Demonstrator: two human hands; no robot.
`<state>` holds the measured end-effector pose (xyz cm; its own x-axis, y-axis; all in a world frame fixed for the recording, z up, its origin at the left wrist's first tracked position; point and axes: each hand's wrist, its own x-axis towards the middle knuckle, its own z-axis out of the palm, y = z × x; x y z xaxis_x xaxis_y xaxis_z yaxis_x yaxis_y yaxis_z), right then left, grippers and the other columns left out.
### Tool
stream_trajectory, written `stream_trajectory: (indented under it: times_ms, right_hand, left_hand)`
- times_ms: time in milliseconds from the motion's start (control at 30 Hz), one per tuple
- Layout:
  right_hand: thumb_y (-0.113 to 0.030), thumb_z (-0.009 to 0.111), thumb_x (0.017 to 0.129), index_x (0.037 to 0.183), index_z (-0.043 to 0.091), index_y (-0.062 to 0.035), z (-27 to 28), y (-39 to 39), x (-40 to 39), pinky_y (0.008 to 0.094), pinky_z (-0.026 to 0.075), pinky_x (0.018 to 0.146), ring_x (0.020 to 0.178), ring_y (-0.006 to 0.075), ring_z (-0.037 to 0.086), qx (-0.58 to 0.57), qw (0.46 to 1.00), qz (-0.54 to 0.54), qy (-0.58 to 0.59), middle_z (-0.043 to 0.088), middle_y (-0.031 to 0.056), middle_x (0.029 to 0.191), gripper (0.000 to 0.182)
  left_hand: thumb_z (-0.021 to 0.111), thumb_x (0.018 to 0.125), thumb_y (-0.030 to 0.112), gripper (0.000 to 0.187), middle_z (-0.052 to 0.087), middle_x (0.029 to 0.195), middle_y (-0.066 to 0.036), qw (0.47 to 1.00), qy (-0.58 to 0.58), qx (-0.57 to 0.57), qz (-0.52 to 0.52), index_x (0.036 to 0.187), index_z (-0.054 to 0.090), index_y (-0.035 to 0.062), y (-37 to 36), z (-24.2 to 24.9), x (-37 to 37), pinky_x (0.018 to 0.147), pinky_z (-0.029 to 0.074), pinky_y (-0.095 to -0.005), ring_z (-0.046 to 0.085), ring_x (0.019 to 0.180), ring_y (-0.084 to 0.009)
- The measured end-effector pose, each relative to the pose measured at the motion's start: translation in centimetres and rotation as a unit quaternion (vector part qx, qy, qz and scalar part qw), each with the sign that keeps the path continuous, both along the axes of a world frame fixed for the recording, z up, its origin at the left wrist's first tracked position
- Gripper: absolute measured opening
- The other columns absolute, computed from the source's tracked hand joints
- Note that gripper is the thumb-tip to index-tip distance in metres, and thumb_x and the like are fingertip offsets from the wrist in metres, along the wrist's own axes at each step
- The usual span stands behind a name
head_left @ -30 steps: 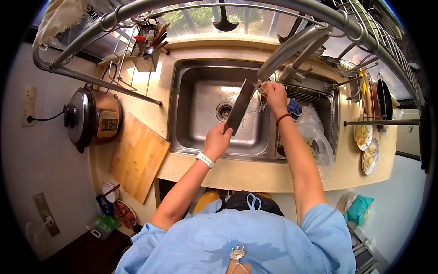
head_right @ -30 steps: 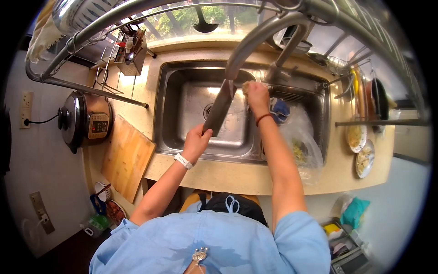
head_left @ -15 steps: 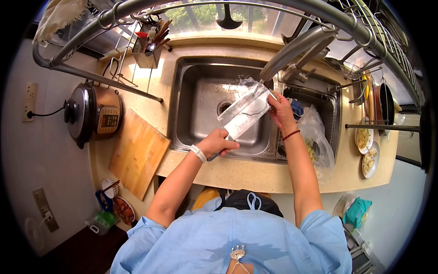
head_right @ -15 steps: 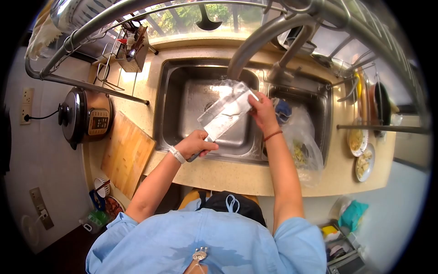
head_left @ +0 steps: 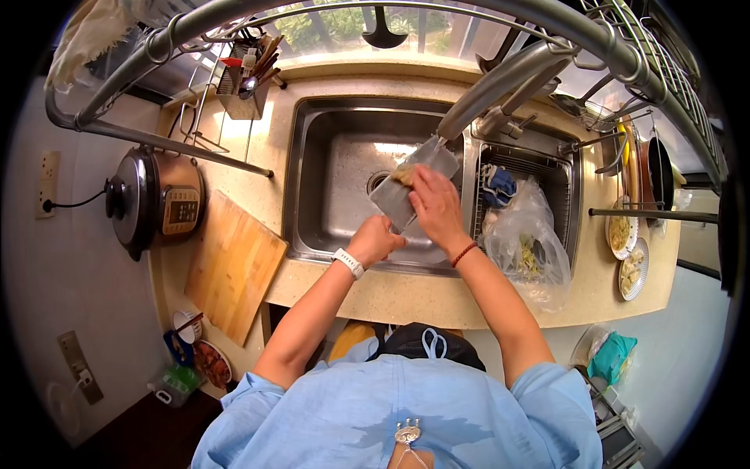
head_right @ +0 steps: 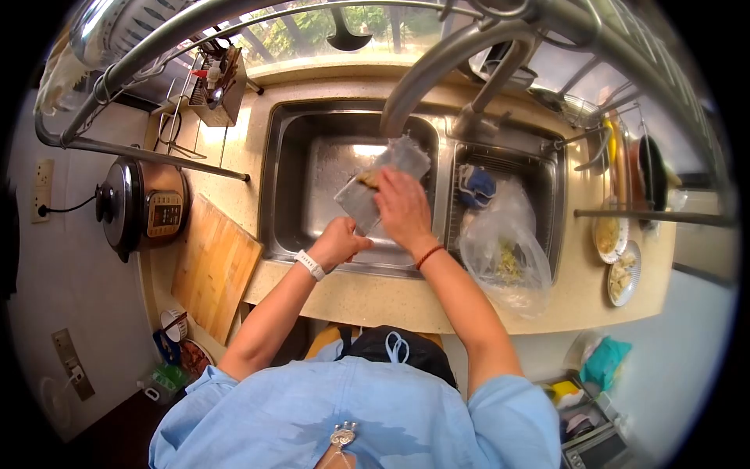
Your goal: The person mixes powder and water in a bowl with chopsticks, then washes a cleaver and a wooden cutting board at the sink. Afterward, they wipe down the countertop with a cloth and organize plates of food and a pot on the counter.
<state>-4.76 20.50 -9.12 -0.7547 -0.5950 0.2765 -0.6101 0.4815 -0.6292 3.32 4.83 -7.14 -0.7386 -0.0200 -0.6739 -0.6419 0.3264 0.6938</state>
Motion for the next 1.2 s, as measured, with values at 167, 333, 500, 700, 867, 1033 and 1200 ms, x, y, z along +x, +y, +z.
stream_trajectory:
  times_ms: [167,333,500,700,867,1033,1200]
  right_hand:
    - [-0.019,0.055,0.090,0.111,0.064,-0.0046,-3.3,1.2,-7.9,0.0402,0.046,0.092,0.108,0.0348,0.057,0.015,0.989,-0.147,-0.007,0.059,0.0147,0.122,0.027]
    - [-0.020,0.057,0.088,0.098,0.069,-0.0021,-5.8,3.3,-11.5,0.0422,0.049,0.083,0.090,0.0356,0.064,-0.135,0.895,-0.348,-0.245,0.068,0.0178,0.095,0.023]
    - [-0.011,0.059,0.090,0.112,0.066,-0.0014,-2.4,0.3,-4.7,0.0386,0.040,0.103,0.118,0.0315,0.054,-0.057,0.984,-0.165,-0.022,0.062,0.0140,0.121,0.025]
    - [-0.006,0.057,0.089,0.120,0.063,-0.0062,-0.3,-1.7,2.5,0.0445,0.031,0.112,0.129,0.0316,0.046,-0.044,0.993,0.045,-0.100,0.056,0.0095,0.133,0.031]
    - [-0.002,0.056,0.088,0.126,0.059,-0.0094,-1.7,-1.7,0.1,0.0449,0.028,0.114,0.132,0.0288,0.045,-0.043,0.995,-0.048,-0.077,0.054,0.0088,0.136,0.038]
    - [-0.010,0.058,0.090,0.129,0.059,-0.0172,0.4,-1.2,1.6,0.0504,0.024,0.114,0.137,0.0285,0.038,0.048,0.997,0.010,-0.060,0.047,0.0061,0.144,0.040]
    - [-0.017,0.059,0.090,0.120,0.063,-0.0088,-3.2,1.0,-5.4,0.0417,0.045,0.097,0.113,0.0359,0.057,-0.032,0.974,-0.218,-0.050,0.057,0.0187,0.128,0.032]
  left_hand:
    - [0.073,0.077,0.013,0.026,0.052,0.056,-0.005,1.000,-0.011,0.001,0.001,0.070,0.051,-0.0001,1.1,0.3,1.7,0.040,0.040,-0.0283,0.051,0.044,-0.0113]
    - [0.073,0.076,0.014,0.028,0.052,0.056,-0.006,0.994,0.078,-0.072,-0.013,0.071,0.051,-0.0017,0.6,-1.7,2.9,0.040,0.041,-0.0293,0.052,0.045,-0.0124]
    - [0.073,0.076,0.016,0.027,0.054,0.057,-0.007,0.998,0.024,-0.054,-0.014,0.073,0.054,-0.0031,0.6,0.3,0.4,0.041,0.043,-0.0294,0.053,0.044,-0.0137]
    - [0.073,0.073,0.019,0.029,0.058,0.054,-0.012,0.999,0.024,-0.040,-0.003,0.065,0.053,-0.0011,-0.2,0.1,-0.7,0.047,0.046,-0.0343,0.060,0.045,-0.0212]
    - [0.072,0.072,0.015,0.025,0.058,0.055,-0.013,0.999,0.015,-0.033,0.000,0.066,0.053,-0.0009,0.1,-0.5,-0.6,0.046,0.046,-0.0345,0.059,0.045,-0.0199]
    - [0.071,0.072,0.015,0.025,0.058,0.055,-0.012,0.999,0.037,-0.011,0.013,0.068,0.053,-0.0007,-0.3,-0.6,-0.4,0.047,0.046,-0.0343,0.059,0.046,-0.0195]
    - [0.068,0.076,0.007,0.019,0.052,0.057,-0.006,0.999,0.014,-0.029,-0.021,0.073,0.052,-0.0033,0.1,0.1,0.4,0.039,0.041,-0.0265,0.052,0.045,-0.0114]
